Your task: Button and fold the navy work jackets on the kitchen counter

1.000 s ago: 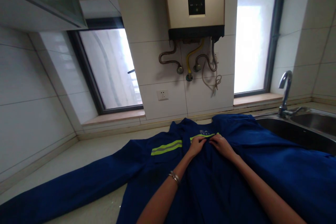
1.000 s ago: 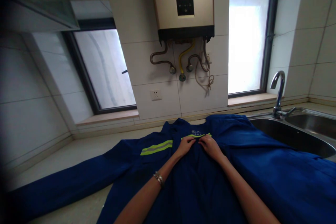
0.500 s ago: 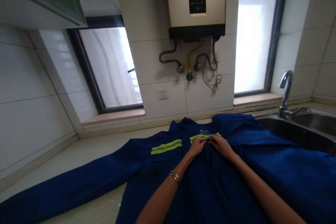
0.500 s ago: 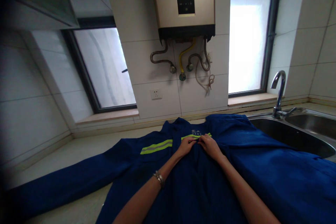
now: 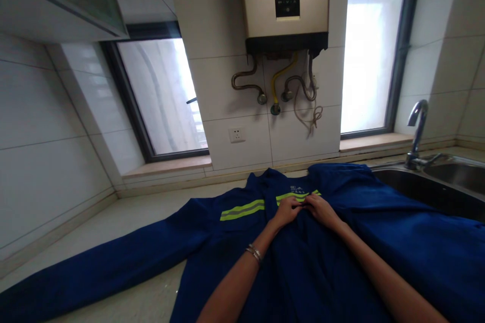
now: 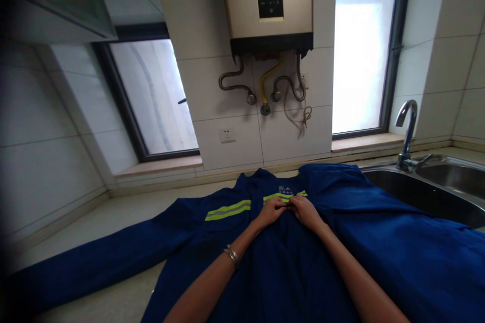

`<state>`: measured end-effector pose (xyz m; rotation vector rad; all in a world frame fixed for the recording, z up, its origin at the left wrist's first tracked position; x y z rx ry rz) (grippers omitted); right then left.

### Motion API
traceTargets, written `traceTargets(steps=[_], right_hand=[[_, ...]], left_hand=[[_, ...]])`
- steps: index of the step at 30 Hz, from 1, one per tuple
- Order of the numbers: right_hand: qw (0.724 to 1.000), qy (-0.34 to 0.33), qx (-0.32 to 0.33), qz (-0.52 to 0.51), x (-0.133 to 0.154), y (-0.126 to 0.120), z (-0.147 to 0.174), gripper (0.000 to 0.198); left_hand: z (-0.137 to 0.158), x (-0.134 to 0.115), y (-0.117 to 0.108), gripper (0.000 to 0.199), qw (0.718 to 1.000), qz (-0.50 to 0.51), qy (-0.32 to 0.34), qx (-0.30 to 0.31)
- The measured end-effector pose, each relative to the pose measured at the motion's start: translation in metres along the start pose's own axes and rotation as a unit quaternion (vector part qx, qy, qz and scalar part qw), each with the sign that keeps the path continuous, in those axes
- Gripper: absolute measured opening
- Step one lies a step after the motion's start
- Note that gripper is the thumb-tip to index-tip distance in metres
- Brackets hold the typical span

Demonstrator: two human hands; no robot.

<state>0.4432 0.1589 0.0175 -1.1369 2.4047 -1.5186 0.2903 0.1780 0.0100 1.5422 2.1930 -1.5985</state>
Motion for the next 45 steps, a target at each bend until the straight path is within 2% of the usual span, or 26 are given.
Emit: traceTargets(steps=[4,6,7,10,11,12,14,16,18,20,22,24,28,31,33,35,39,42,45], right_hand=[[0.998,0.036,0.043,0.003,0.0,-0.006,-0.001,0.018],[0.996,0.064,0.061,-0.001,-0.003,-0.019,-0.003,0.023],[0.996,0.083,0.042,0.0,-0.005,-0.03,-0.005,0.027],[0.985,0.14,-0.101,0.017,-0.014,-0.065,-0.017,0.038],[0.979,0.151,-0.132,0.023,-0.017,-0.072,-0.023,0.04],[0.978,0.153,-0.136,0.027,-0.019,-0.073,-0.031,0.041],[0.989,0.132,-0.062,0.029,-0.021,-0.058,-0.047,0.043],[0.99,0.122,0.069,0.031,-0.022,-0.025,-0.06,0.051],[0.968,0.16,0.188,0.042,-0.025,0.014,-0.064,0.068],[0.945,0.208,0.245,0.062,-0.031,0.046,-0.066,0.081],[0.941,0.219,0.247,0.076,-0.037,0.068,-0.07,0.087],[0.945,0.211,0.235,0.078,-0.045,0.079,-0.077,0.087],[0.952,0.199,0.218,0.077,-0.062,0.082,-0.094,0.082],[0.97,0.17,0.169,0.05,-0.07,0.078,-0.102,0.069],[0.981,0.158,0.11,0.001,-0.073,0.072,-0.102,0.058],[0.986,0.159,0.034,-0.039,-0.073,0.061,-0.099,0.049],[0.978,0.181,-0.086,-0.056,-0.05,0.023,-0.078,0.041],[0.971,0.189,-0.106,-0.103,-0.005,-0.024,-0.04,0.034],[0.967,0.178,-0.058,-0.173,0.054,-0.073,0.031,0.032]], left_hand=[[-0.004,-0.004,-0.001,0.022,0.999,-0.023,0.004,0.045],[-0.005,-0.003,-0.011,0.024,0.997,-0.024,-0.008,0.072],[-0.003,0.001,-0.02,0.028,0.996,-0.029,-0.026,0.075],[0.021,0.027,-0.062,0.044,0.98,-0.116,-0.15,0.056],[0.036,0.041,-0.079,0.05,0.961,-0.176,-0.208,0.054],[0.055,0.055,-0.097,0.056,0.93,-0.245,-0.27,0.045],[0.095,0.084,-0.131,0.07,0.863,-0.349,-0.364,0.037],[0.131,0.11,-0.157,0.077,0.827,-0.376,-0.415,0.055],[0.156,0.131,-0.174,0.078,0.82,-0.351,-0.444,0.081],[0.165,0.145,-0.185,0.077,0.826,-0.323,-0.452,0.094],[0.161,0.154,-0.192,0.075,0.837,-0.31,-0.44,0.098],[0.15,0.163,-0.194,0.072,0.845,-0.308,-0.426,0.097],[0.127,0.182,-0.196,0.065,0.853,-0.32,-0.403,0.089],[0.117,0.192,-0.196,0.064,0.857,-0.32,-0.393,0.097],[0.114,0.19,-0.196,0.062,0.856,-0.329,-0.386,0.1],[0.111,0.179,-0.198,0.06,0.851,-0.371,-0.363,0.079],[0.107,0.127,-0.204,0.052,0.84,-0.471,-0.268,0.024],[0.124,0.086,-0.217,0.046,0.844,-0.457,-0.279,0.019],[0.168,0.058,-0.242,0.055,0.833,-0.432,-0.345,0.023]])
Point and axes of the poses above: each hand's wrist, its own z-axis away from the middle knuckle, its own y-axis out of the palm, x = y × z, the point moved 3 cm from there along -z, towards the middle knuckle
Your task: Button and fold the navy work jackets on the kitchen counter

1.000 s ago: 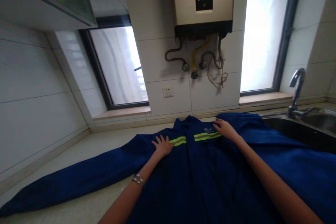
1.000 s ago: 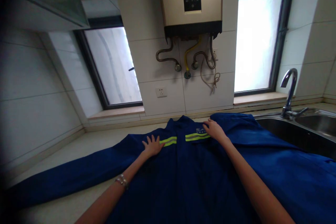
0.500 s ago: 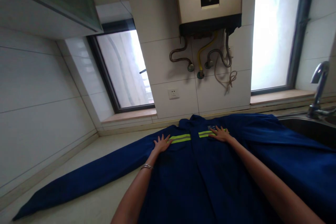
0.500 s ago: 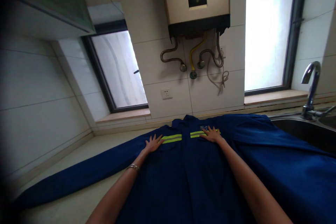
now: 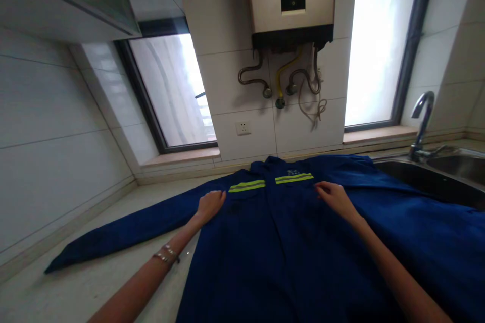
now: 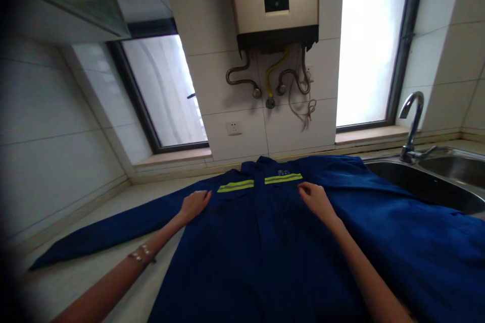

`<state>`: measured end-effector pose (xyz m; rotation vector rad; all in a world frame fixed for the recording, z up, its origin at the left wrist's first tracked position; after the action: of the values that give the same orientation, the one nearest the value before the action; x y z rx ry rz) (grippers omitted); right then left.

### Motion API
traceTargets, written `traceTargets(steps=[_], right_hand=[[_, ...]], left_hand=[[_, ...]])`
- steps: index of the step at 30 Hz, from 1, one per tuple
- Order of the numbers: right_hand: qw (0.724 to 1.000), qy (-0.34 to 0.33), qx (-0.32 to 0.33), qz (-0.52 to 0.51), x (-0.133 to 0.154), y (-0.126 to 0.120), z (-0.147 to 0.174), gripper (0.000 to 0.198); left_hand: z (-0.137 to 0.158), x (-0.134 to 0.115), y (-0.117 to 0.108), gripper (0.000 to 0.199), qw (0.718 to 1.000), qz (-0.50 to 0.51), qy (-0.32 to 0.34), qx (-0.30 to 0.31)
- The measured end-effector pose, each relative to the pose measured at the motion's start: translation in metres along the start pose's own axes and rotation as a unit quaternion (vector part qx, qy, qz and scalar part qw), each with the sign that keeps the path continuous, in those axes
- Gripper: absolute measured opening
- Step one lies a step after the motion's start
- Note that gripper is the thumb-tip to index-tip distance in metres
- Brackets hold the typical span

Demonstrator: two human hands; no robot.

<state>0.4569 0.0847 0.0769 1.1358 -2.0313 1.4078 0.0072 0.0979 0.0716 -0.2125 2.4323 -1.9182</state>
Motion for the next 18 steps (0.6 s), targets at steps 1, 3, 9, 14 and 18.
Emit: traceTargets(steps=[1,3,9,14,18], right_hand=[[1.0,0.011,0.001,-0.009,0.01,-0.013,0.035,0.033],[0.999,0.048,0.02,0.009,0.013,-0.033,0.108,0.033],[0.977,0.085,-0.066,0.182,-0.076,-0.062,0.266,0.045],[0.968,0.109,-0.11,0.199,-0.108,-0.045,0.291,0.057],[0.951,0.186,-0.164,0.184,-0.1,-0.031,0.291,0.057]], left_hand=[[0.016,0.016,-0.004,0.057,1.0,0.0,-0.022,0.004],[0.05,0.049,-0.005,0.061,0.997,0.02,-0.069,0.036],[0.135,0.094,0.021,0.07,0.881,0.307,-0.224,0.283],[0.152,0.06,0.026,0.062,0.841,0.427,-0.218,0.253],[0.15,0.044,0.021,0.047,0.927,0.329,-0.113,0.139]])
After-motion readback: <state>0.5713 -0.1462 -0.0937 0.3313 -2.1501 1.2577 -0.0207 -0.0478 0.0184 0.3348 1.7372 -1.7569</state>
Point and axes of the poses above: each hand's wrist, its own z-axis away from the middle knuckle, its own y-axis out of the palm, x = y × z, the point moved 3 cm from there along -z, towards the middle knuckle
